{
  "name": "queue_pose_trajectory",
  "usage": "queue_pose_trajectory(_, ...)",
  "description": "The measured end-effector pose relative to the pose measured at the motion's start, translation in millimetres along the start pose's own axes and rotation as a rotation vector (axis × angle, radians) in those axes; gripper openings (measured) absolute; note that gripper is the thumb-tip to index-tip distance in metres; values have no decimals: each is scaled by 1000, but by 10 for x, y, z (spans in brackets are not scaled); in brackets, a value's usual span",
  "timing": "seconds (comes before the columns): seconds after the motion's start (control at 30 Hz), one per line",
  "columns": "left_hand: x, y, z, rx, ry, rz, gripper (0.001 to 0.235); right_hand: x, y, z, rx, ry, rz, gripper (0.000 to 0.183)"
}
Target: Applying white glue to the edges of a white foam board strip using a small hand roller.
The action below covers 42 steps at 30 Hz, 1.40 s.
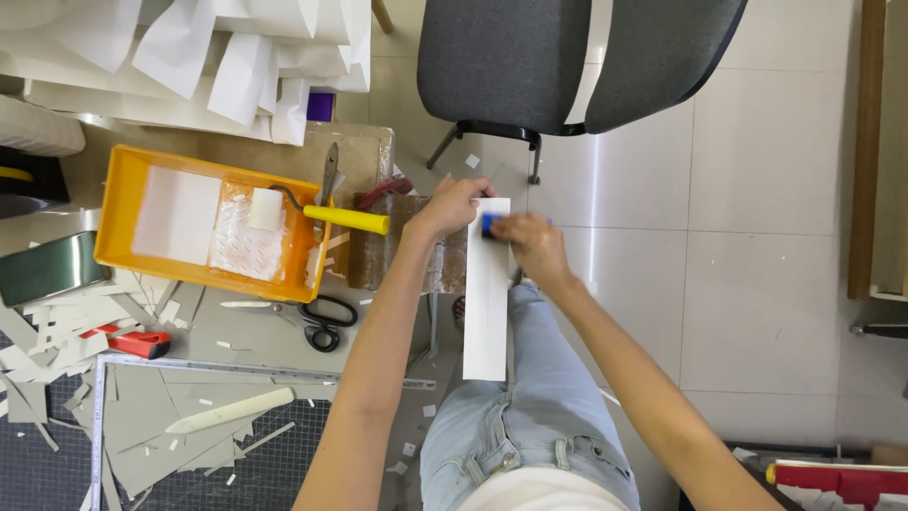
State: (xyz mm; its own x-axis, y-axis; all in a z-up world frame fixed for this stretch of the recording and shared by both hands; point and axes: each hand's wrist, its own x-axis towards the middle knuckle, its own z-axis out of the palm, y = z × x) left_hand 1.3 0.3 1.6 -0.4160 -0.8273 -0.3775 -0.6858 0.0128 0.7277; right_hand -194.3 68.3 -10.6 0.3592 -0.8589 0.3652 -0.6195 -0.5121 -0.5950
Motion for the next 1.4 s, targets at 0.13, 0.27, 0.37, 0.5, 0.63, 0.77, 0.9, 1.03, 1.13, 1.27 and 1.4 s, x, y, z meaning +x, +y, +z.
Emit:
queue_pose_trajectory(0.13, -3, 52, -37, -29, 8, -10, 30, -164, 80, 20, 142, -48, 34, 28)
queue_pose_trajectory(0.27, 18, 40, 13, -42, 17, -23, 28, 25, 224, 56, 56, -25, 52, 32)
queue_pose_trajectory(0.37, -17, 62, -29, -42, 13, -23, 28, -105, 37, -28, 88, -45, 60, 32)
queue_pose_trajectory(0.5, -101, 230, -110, -47, -2, -42, 29, 128, 282, 74, 18, -33, 13, 31)
queue_pose_trajectory(0.63, -53, 158, -45, 22, 3, -36, 30, -18, 17, -22, 42, -56, 77, 32)
queue_pose_trajectory(0.77, 22, -46, 135, 2, 110, -10, 29, -529, -565, -345, 217, -192, 112, 37)
queue_pose_trajectory(0.9, -321, 250, 133, 53, 446, 65, 39, -639, -835, -734, 578, -418, 360, 45)
queue_pose_trajectory(1.03, -813, 658, 522, -44, 891, 59, 14, -439, -651, -567, 740, -85, 633, 44)
queue_pose_trajectory(1.13, -1216, 1168, 662, -514, 627, -206, 46, -225, -916, -494, 862, 91, 637, 49)
queue_pose_trajectory(1.27, -1120, 821, 951, -426, 747, -358, 35, -294, -676, -326, 857, -16, 705, 52)
queue_pose_trajectory(1.4, -965, 914, 999, -144, 752, -414, 32, -386, -148, 206, 877, -205, 991, 60)
